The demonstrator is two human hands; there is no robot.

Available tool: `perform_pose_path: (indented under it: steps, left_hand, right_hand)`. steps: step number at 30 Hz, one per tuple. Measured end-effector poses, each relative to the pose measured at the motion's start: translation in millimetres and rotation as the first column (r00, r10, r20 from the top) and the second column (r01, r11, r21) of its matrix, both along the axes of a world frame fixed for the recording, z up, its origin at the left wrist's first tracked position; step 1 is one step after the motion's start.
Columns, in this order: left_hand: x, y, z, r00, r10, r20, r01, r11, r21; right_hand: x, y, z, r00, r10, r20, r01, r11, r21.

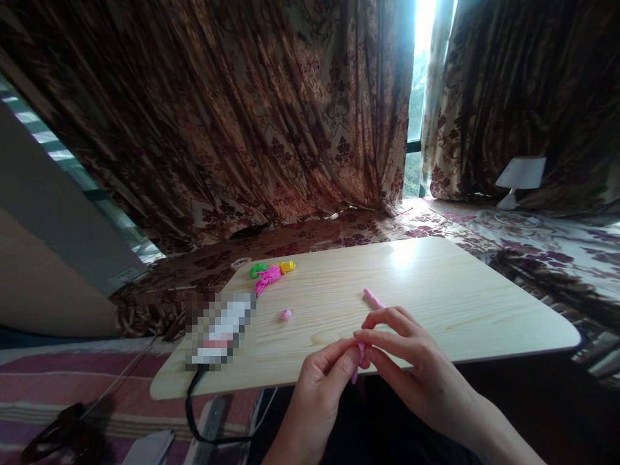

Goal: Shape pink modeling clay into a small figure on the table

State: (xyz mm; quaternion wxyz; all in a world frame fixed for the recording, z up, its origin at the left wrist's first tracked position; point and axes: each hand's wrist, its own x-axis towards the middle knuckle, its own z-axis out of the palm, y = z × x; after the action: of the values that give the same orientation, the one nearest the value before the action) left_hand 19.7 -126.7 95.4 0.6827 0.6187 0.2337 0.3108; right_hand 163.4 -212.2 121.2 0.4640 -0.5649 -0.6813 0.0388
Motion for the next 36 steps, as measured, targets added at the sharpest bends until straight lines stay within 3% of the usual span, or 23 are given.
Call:
perform_pose_path:
  steps: [9, 13, 18, 22, 26, 32, 36]
  left_hand:
    - [-1.6, -1.3, 6.6, 0.996, -0.088, 0.02, 0.089, 0.992, -0.09]
    - [-4.2, -2.8, 8.7, 0.996, -0.094, 0.013, 0.094, 0.988, -0.124]
    - [-2.9, -8.4, 19.0, 0.985, -0.164, 0.051, 0.171, 0.969, -0.178]
    - [1.5, -13.5, 22.8, 0.979, -0.152, 0.133, 0.179, 0.959, -0.22]
    - [2.3, -16.2, 22.0, 0.981, -0.133, 0.143, 0.164, 0.957, -0.239]
    - [1.1, -16.2, 23.7, 0.987, -0.114, 0.111, 0.138, 0.959, -0.247]
    - [2.9, -16.9, 25.1, 0.985, -0.115, 0.126, 0.141, 0.965, -0.221]
  right_hand:
    - [-1.0, 0.7, -4.6, 0.992, 0.01, -0.126, -0.003, 0.998, 0.058]
    - [5.6, -1.8, -5.3, 0.965, 0.061, -0.256, -0.061, 0.998, 0.008]
    - [7.4, 0.8, 0.4, 0.865, 0.161, -0.475, -0.196, 0.98, -0.024]
    - [-1.6, 6.1, 0.8, 0.702, 0.256, -0.664, -0.342, 0.94, 0.001]
    - [-4.9, 6.2, -3.7, 0.579, 0.26, -0.773, -0.364, 0.93, 0.04]
    - [0.3, 3.3, -4.2, 0.69, 0.179, -0.701, -0.277, 0.961, -0.027]
    - [-3.1, 4.3, -2.5, 0.633, 0.227, -0.74, -0.348, 0.937, -0.01]
